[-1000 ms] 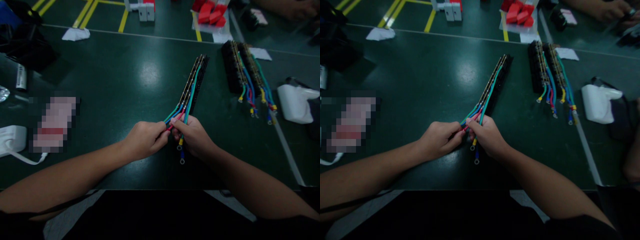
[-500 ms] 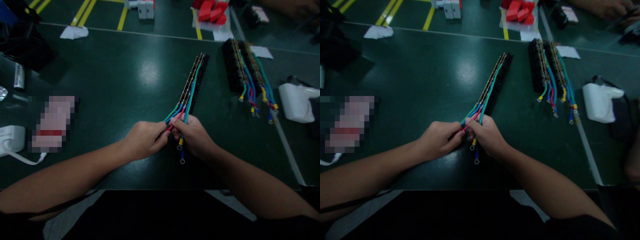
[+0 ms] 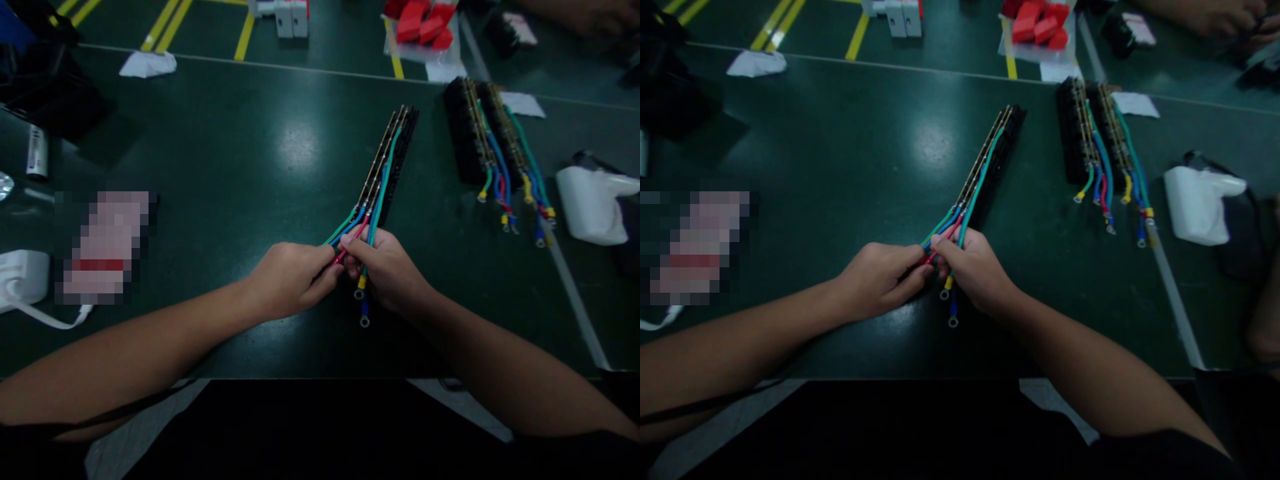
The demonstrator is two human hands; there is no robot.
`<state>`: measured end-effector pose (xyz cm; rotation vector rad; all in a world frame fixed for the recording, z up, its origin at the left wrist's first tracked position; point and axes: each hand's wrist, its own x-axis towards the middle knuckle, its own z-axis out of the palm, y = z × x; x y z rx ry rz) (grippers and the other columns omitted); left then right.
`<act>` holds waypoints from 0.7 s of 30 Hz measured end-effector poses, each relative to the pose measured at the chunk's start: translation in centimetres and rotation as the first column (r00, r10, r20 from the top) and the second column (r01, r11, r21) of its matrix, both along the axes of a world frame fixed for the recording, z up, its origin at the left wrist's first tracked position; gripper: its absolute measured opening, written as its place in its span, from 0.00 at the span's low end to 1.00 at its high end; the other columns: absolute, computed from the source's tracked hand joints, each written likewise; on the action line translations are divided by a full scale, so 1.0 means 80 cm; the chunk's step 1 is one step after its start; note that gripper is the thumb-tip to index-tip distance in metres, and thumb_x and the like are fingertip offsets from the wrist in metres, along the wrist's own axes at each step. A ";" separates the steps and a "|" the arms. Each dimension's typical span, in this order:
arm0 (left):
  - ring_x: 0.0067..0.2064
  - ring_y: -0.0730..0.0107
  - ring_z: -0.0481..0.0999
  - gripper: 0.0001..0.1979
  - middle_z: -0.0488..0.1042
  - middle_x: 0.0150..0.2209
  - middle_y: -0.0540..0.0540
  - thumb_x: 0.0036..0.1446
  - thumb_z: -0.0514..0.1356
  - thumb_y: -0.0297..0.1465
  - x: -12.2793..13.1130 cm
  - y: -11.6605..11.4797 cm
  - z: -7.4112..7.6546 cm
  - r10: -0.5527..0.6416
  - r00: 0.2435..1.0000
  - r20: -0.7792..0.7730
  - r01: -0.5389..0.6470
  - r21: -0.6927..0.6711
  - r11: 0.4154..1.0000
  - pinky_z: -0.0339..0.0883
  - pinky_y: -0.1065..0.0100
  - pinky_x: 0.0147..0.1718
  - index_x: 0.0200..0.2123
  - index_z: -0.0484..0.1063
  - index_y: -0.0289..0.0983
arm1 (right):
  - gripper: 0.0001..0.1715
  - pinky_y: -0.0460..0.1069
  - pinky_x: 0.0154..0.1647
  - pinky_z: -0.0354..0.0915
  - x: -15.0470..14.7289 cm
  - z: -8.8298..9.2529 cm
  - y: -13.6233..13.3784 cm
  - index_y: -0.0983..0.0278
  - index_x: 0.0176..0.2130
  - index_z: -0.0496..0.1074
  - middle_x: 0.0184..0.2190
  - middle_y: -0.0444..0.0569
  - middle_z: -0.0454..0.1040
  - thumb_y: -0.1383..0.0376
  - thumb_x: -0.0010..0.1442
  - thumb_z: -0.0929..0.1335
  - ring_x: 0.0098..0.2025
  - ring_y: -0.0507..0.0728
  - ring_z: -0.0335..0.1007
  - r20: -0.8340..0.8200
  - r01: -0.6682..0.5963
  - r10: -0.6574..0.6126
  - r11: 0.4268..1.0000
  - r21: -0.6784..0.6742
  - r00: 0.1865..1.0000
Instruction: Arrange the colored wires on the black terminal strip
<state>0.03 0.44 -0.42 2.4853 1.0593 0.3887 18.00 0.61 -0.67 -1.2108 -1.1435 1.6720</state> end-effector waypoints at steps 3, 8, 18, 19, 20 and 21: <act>0.25 0.71 0.70 0.14 0.72 0.26 0.50 0.67 0.48 0.36 0.000 0.000 0.001 -0.004 1.000 -0.018 0.004 0.003 1.000 0.55 0.69 0.25 0.35 0.68 0.37 | 0.14 0.44 0.22 0.58 0.000 -0.001 0.000 0.63 0.29 0.66 0.18 0.39 0.65 0.59 0.62 0.68 0.20 0.48 0.60 0.002 -0.002 0.002 1.000 -0.004 1.000; 0.25 0.71 0.69 0.13 0.72 0.26 0.50 0.66 0.48 0.36 0.000 -0.001 0.003 -0.007 1.000 -0.021 0.007 0.004 1.000 0.55 0.69 0.25 0.35 0.69 0.36 | 0.14 0.44 0.22 0.57 0.000 -0.002 0.000 0.63 0.29 0.66 0.18 0.39 0.65 0.58 0.62 0.69 0.20 0.48 0.60 -0.003 0.003 -0.003 1.000 -0.007 1.000; 0.25 0.70 0.70 0.14 0.72 0.27 0.50 0.67 0.48 0.36 0.000 -0.001 0.001 -0.002 1.000 -0.026 0.002 -0.001 1.000 0.56 0.68 0.25 0.35 0.69 0.36 | 0.14 0.44 0.22 0.57 0.001 -0.001 0.000 0.63 0.29 0.66 0.18 0.39 0.65 0.59 0.62 0.68 0.20 0.48 0.59 -0.005 -0.002 0.002 1.000 0.001 1.000; 0.25 0.71 0.70 0.14 0.72 0.27 0.50 0.67 0.48 0.36 0.000 -0.001 0.001 -0.002 1.000 -0.028 0.002 -0.001 1.000 0.56 0.68 0.25 0.35 0.69 0.36 | 0.13 0.44 0.23 0.57 0.001 -0.001 0.000 0.63 0.29 0.66 0.19 0.39 0.65 0.59 0.63 0.68 0.21 0.48 0.59 -0.008 -0.004 0.004 1.000 0.001 1.000; 0.26 0.71 0.70 0.13 0.73 0.27 0.50 0.67 0.48 0.36 0.000 -0.001 0.001 -0.004 1.000 -0.029 0.004 -0.001 1.000 0.56 0.69 0.25 0.36 0.69 0.36 | 0.13 0.44 0.23 0.57 0.001 -0.001 0.000 0.63 0.29 0.66 0.19 0.39 0.65 0.59 0.63 0.68 0.21 0.48 0.60 -0.010 -0.006 0.006 1.000 0.001 1.000; 0.26 0.71 0.70 0.14 0.73 0.27 0.50 0.67 0.48 0.36 0.000 -0.001 0.002 -0.006 1.000 -0.029 0.006 0.000 1.000 0.56 0.69 0.25 0.36 0.69 0.36 | 0.13 0.44 0.23 0.57 0.001 -0.001 0.000 0.63 0.30 0.66 0.19 0.39 0.65 0.59 0.63 0.68 0.21 0.48 0.60 -0.010 -0.009 0.009 1.000 -0.002 1.000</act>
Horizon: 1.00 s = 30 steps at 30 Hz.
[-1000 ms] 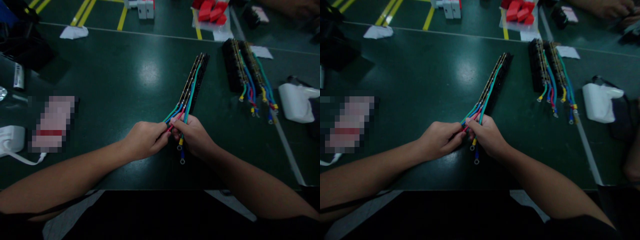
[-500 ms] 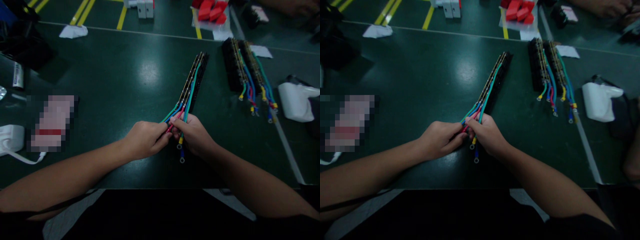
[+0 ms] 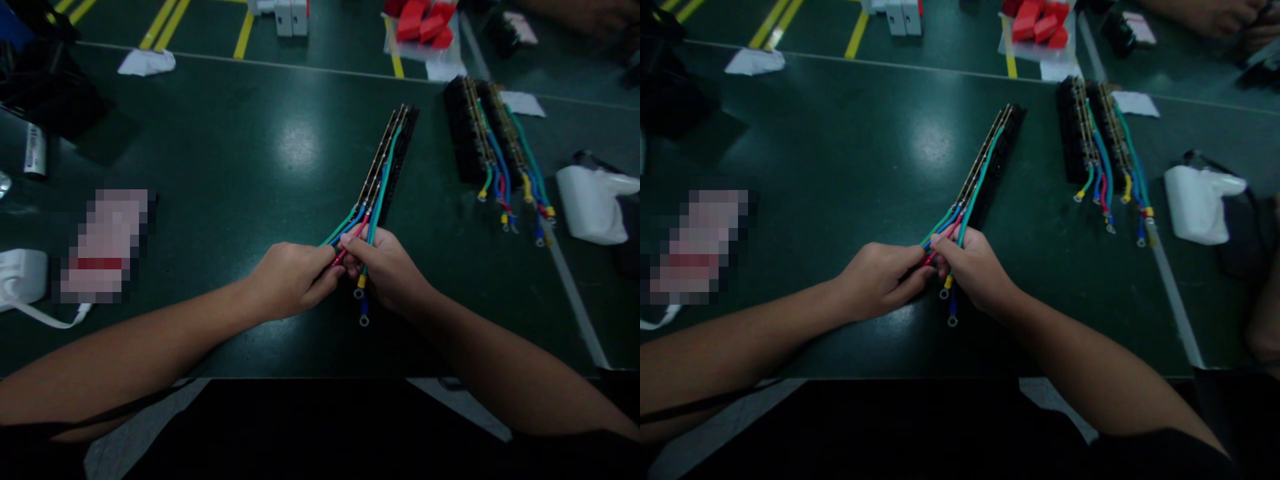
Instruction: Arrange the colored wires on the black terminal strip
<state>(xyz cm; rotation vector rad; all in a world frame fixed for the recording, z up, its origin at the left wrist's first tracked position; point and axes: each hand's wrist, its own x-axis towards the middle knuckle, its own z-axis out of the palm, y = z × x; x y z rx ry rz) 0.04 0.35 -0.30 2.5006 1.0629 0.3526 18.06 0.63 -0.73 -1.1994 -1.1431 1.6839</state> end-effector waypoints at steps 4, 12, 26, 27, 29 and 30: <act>0.26 0.70 0.71 0.14 0.73 0.28 0.49 0.67 0.48 0.37 -0.001 0.000 0.000 -0.004 1.000 0.003 0.004 -0.004 1.000 0.56 0.69 0.25 0.36 0.69 0.36 | 0.13 0.44 0.23 0.57 0.000 0.001 0.000 0.63 0.29 0.66 0.19 0.39 0.65 0.59 0.63 0.68 0.21 0.48 0.60 0.004 0.000 0.000 1.000 -0.006 1.000; 0.27 0.69 0.71 0.15 0.73 0.28 0.49 0.67 0.47 0.37 0.001 0.000 0.001 0.004 1.000 -0.010 -0.004 -0.039 0.999 0.57 0.68 0.26 0.37 0.69 0.36 | 0.14 0.44 0.23 0.58 0.000 0.000 0.000 0.64 0.29 0.66 0.18 0.39 0.65 0.59 0.62 0.68 0.20 0.47 0.60 0.013 0.003 -0.003 1.000 0.003 1.000; 0.27 0.69 0.71 0.14 0.73 0.29 0.49 0.67 0.47 0.37 0.000 0.000 0.002 0.000 1.000 -0.012 0.000 -0.035 0.999 0.57 0.68 0.26 0.37 0.69 0.36 | 0.13 0.44 0.22 0.57 0.001 -0.002 0.000 0.64 0.29 0.67 0.19 0.39 0.65 0.59 0.63 0.68 0.20 0.47 0.60 -0.016 0.003 -0.003 1.000 0.000 1.000; 0.27 0.69 0.71 0.14 0.73 0.29 0.49 0.67 0.47 0.37 0.000 0.000 0.002 -0.003 1.000 -0.011 0.002 -0.037 0.999 0.57 0.68 0.26 0.37 0.69 0.36 | 0.13 0.44 0.22 0.57 0.001 -0.002 0.000 0.64 0.29 0.67 0.19 0.39 0.65 0.59 0.63 0.68 0.20 0.47 0.60 -0.020 0.003 -0.003 1.000 -0.001 1.000; 0.27 0.70 0.71 0.14 0.73 0.29 0.49 0.67 0.48 0.37 0.000 0.000 0.002 -0.004 1.000 -0.010 0.004 -0.033 0.999 0.57 0.68 0.26 0.38 0.69 0.36 | 0.13 0.44 0.22 0.58 0.000 -0.003 0.000 0.64 0.29 0.66 0.19 0.38 0.65 0.60 0.63 0.68 0.20 0.47 0.60 -0.028 0.004 -0.004 1.000 -0.002 1.000; 0.27 0.70 0.71 0.14 0.73 0.28 0.49 0.67 0.48 0.37 0.001 0.000 0.002 -0.006 1.000 -0.008 0.006 -0.032 0.999 0.56 0.68 0.26 0.37 0.69 0.36 | 0.13 0.44 0.22 0.58 0.000 -0.003 0.000 0.64 0.29 0.66 0.19 0.38 0.65 0.60 0.63 0.68 0.20 0.47 0.60 -0.031 0.004 -0.005 1.000 -0.002 1.000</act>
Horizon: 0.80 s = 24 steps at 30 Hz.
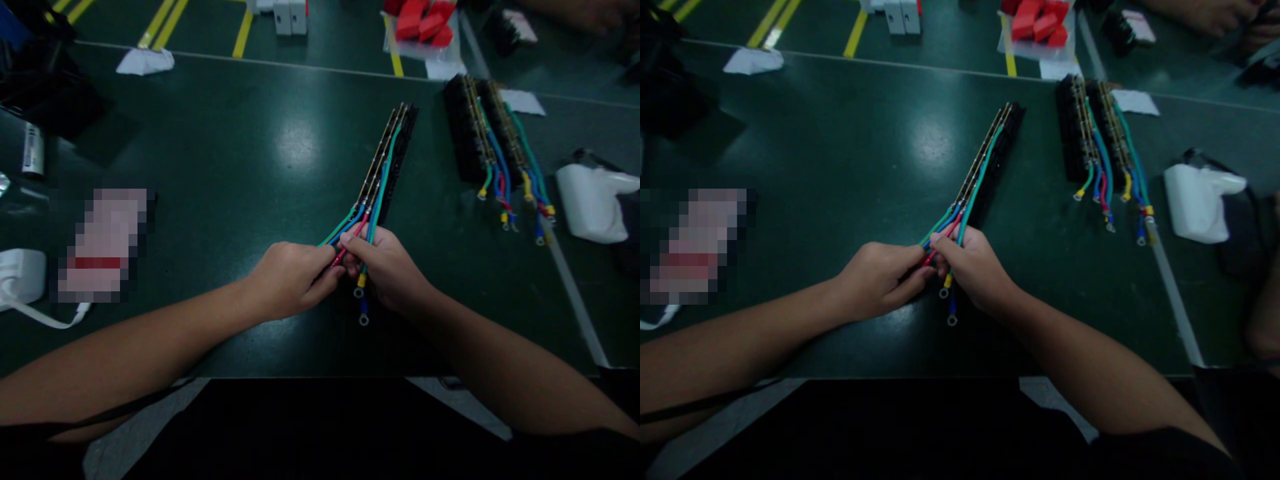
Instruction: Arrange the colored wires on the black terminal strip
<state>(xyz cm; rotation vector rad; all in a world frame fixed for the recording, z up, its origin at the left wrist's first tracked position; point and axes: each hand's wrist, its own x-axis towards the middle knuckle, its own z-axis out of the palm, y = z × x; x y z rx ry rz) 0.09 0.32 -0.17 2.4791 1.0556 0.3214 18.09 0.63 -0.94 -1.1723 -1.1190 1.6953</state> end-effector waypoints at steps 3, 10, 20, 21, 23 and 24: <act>0.26 0.70 0.70 0.14 0.73 0.28 0.50 0.67 0.48 0.37 0.000 -0.001 -0.001 0.005 1.000 0.003 -0.005 0.017 1.000 0.55 0.68 0.25 0.37 0.69 0.37 | 0.13 0.44 0.22 0.58 0.000 0.001 0.000 0.64 0.29 0.66 0.19 0.39 0.65 0.60 0.62 0.68 0.21 0.47 0.60 -0.006 -0.001 0.001 1.000 -0.002 1.000; 0.26 0.69 0.71 0.15 0.73 0.28 0.49 0.67 0.47 0.37 -0.001 0.000 -0.001 0.011 1.000 -0.017 -0.011 0.015 1.000 0.56 0.68 0.25 0.37 0.69 0.37 | 0.13 0.44 0.22 0.58 -0.002 0.004 0.000 0.64 0.29 0.66 0.18 0.38 0.65 0.61 0.61 0.69 0.20 0.47 0.60 0.003 0.011 -0.011 1.000 -0.018 1.000; 0.27 0.69 0.71 0.15 0.73 0.28 0.49 0.67 0.47 0.37 0.001 0.000 0.000 0.006 1.000 -0.024 -0.006 0.016 1.000 0.56 0.68 0.25 0.37 0.69 0.37 | 0.13 0.43 0.22 0.59 -0.003 0.008 0.000 0.64 0.28 0.66 0.18 0.38 0.65 0.62 0.61 0.69 0.20 0.47 0.61 0.011 0.017 -0.017 1.000 -0.023 1.000; 0.26 0.69 0.71 0.15 0.73 0.28 0.49 0.67 0.47 0.38 0.000 0.000 0.000 0.006 1.000 -0.024 -0.006 0.019 1.000 0.56 0.68 0.25 0.37 0.69 0.37 | 0.13 0.43 0.22 0.59 -0.003 0.008 0.000 0.64 0.27 0.66 0.18 0.38 0.65 0.62 0.61 0.69 0.20 0.47 0.61 0.011 0.018 -0.017 1.000 -0.024 1.000; 0.26 0.69 0.71 0.15 0.73 0.28 0.49 0.67 0.47 0.38 0.000 0.000 0.000 0.006 1.000 -0.022 -0.005 0.021 1.000 0.56 0.68 0.25 0.37 0.69 0.37 | 0.13 0.43 0.22 0.58 -0.003 0.008 0.000 0.64 0.27 0.66 0.18 0.38 0.65 0.61 0.61 0.69 0.20 0.47 0.60 0.016 0.017 -0.017 1.000 -0.020 1.000; 0.26 0.70 0.71 0.15 0.73 0.28 0.49 0.67 0.47 0.38 0.000 0.000 0.000 0.006 1.000 -0.022 -0.006 0.019 1.000 0.56 0.68 0.25 0.37 0.69 0.37 | 0.13 0.44 0.22 0.58 -0.003 0.008 0.000 0.64 0.27 0.66 0.18 0.39 0.65 0.61 0.61 0.69 0.20 0.47 0.60 0.021 0.016 -0.016 1.000 -0.019 1.000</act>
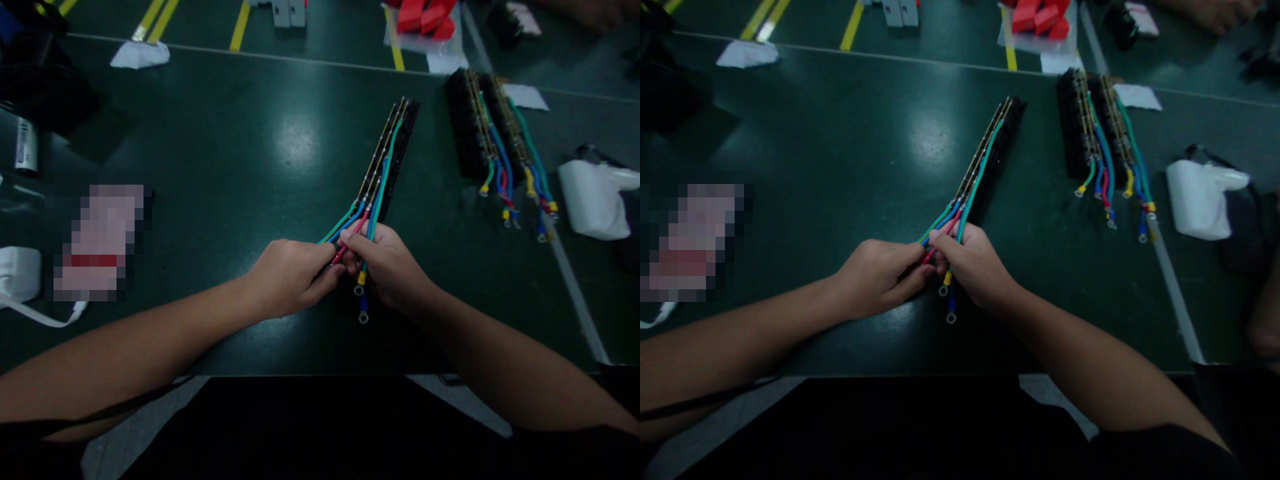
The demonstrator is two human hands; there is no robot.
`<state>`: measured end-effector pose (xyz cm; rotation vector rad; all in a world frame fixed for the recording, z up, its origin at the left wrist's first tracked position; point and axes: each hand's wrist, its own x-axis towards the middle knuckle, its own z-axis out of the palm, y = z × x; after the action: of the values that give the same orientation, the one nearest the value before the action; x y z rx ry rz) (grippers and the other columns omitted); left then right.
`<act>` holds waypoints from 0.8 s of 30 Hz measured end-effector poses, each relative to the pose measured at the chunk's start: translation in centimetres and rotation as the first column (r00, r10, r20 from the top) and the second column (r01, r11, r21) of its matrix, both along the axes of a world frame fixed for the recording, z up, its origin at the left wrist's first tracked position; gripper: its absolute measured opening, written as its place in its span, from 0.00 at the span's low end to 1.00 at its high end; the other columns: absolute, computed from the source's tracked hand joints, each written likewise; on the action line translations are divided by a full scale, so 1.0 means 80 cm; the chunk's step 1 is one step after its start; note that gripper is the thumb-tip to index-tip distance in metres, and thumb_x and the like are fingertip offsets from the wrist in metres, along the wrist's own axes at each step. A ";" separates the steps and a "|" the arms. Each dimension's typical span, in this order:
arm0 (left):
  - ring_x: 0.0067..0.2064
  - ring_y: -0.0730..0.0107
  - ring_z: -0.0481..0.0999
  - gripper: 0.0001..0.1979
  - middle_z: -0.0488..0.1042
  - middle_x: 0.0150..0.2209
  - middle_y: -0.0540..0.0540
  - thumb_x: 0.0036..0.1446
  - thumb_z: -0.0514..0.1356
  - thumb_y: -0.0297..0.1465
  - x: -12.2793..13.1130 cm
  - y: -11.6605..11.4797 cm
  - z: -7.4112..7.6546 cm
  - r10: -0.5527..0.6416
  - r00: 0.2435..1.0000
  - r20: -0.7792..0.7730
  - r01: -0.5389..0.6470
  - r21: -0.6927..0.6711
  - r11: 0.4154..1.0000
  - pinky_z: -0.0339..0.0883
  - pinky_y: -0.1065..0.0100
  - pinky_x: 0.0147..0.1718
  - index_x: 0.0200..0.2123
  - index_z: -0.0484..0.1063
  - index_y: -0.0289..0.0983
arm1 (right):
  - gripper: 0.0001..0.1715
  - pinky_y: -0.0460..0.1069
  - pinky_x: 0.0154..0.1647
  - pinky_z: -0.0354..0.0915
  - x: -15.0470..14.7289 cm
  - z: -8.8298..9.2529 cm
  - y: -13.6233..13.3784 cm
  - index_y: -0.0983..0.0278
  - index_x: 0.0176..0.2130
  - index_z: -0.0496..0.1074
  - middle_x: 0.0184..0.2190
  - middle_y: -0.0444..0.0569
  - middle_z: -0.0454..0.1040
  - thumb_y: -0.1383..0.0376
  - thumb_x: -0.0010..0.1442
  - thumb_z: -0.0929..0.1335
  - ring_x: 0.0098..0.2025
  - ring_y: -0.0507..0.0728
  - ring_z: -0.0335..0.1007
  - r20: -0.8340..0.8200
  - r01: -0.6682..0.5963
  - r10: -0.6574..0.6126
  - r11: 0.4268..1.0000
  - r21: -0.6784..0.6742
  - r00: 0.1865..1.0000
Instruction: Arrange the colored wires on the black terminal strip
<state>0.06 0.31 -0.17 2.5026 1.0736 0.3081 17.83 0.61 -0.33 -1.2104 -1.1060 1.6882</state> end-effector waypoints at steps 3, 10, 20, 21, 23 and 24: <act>0.27 0.70 0.71 0.15 0.74 0.29 0.49 0.67 0.47 0.38 0.000 0.000 0.000 0.000 1.000 -0.003 0.000 -0.008 1.000 0.57 0.68 0.25 0.38 0.69 0.37 | 0.14 0.44 0.22 0.58 0.000 -0.001 0.000 0.64 0.27 0.66 0.18 0.39 0.65 0.61 0.60 0.69 0.20 0.47 0.61 0.008 0.002 -0.002 1.000 0.000 1.000; 0.27 0.70 0.71 0.14 0.74 0.29 0.48 0.67 0.47 0.37 0.000 0.001 0.001 -0.006 1.000 -0.002 0.006 -0.008 1.000 0.57 0.69 0.26 0.38 0.69 0.36 | 0.13 0.44 0.21 0.58 0.001 -0.001 0.000 0.64 0.28 0.66 0.18 0.39 0.65 0.60 0.60 0.69 0.20 0.47 0.61 0.000 0.005 -0.005 1.000 -0.010 1.000; 0.27 0.70 0.72 0.15 0.74 0.29 0.48 0.67 0.47 0.37 0.000 -0.001 0.002 -0.003 1.000 -0.010 0.003 -0.007 1.000 0.58 0.69 0.25 0.37 0.69 0.36 | 0.13 0.44 0.22 0.58 0.001 -0.001 0.000 0.64 0.28 0.66 0.18 0.39 0.65 0.60 0.61 0.69 0.20 0.47 0.61 -0.007 -0.007 0.007 1.000 -0.006 1.000; 0.27 0.70 0.72 0.15 0.74 0.29 0.48 0.67 0.47 0.37 0.000 -0.001 0.002 -0.003 1.000 -0.010 0.003 -0.005 1.000 0.58 0.69 0.25 0.37 0.69 0.36 | 0.14 0.44 0.22 0.58 0.001 -0.001 0.000 0.64 0.28 0.66 0.18 0.39 0.65 0.60 0.61 0.69 0.20 0.47 0.61 -0.008 -0.008 0.008 1.000 -0.006 1.000; 0.26 0.70 0.71 0.14 0.74 0.29 0.49 0.67 0.48 0.37 0.000 -0.001 0.002 -0.003 1.000 -0.006 0.003 0.004 1.000 0.57 0.69 0.25 0.37 0.69 0.36 | 0.14 0.44 0.22 0.58 0.001 -0.001 0.000 0.64 0.28 0.66 0.19 0.39 0.65 0.60 0.61 0.69 0.20 0.47 0.61 -0.007 -0.007 0.007 1.000 -0.005 1.000; 0.26 0.70 0.71 0.14 0.74 0.29 0.49 0.67 0.48 0.37 0.000 -0.001 0.001 -0.001 1.000 -0.005 0.001 0.008 1.000 0.57 0.69 0.25 0.37 0.69 0.36 | 0.14 0.44 0.22 0.59 0.001 -0.001 0.000 0.64 0.28 0.66 0.19 0.39 0.65 0.60 0.61 0.69 0.20 0.47 0.60 -0.008 -0.005 0.005 1.000 -0.004 1.000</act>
<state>0.10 0.27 -0.06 2.5122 1.0750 0.3064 17.90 0.58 -0.40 -1.2038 -1.1024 1.6983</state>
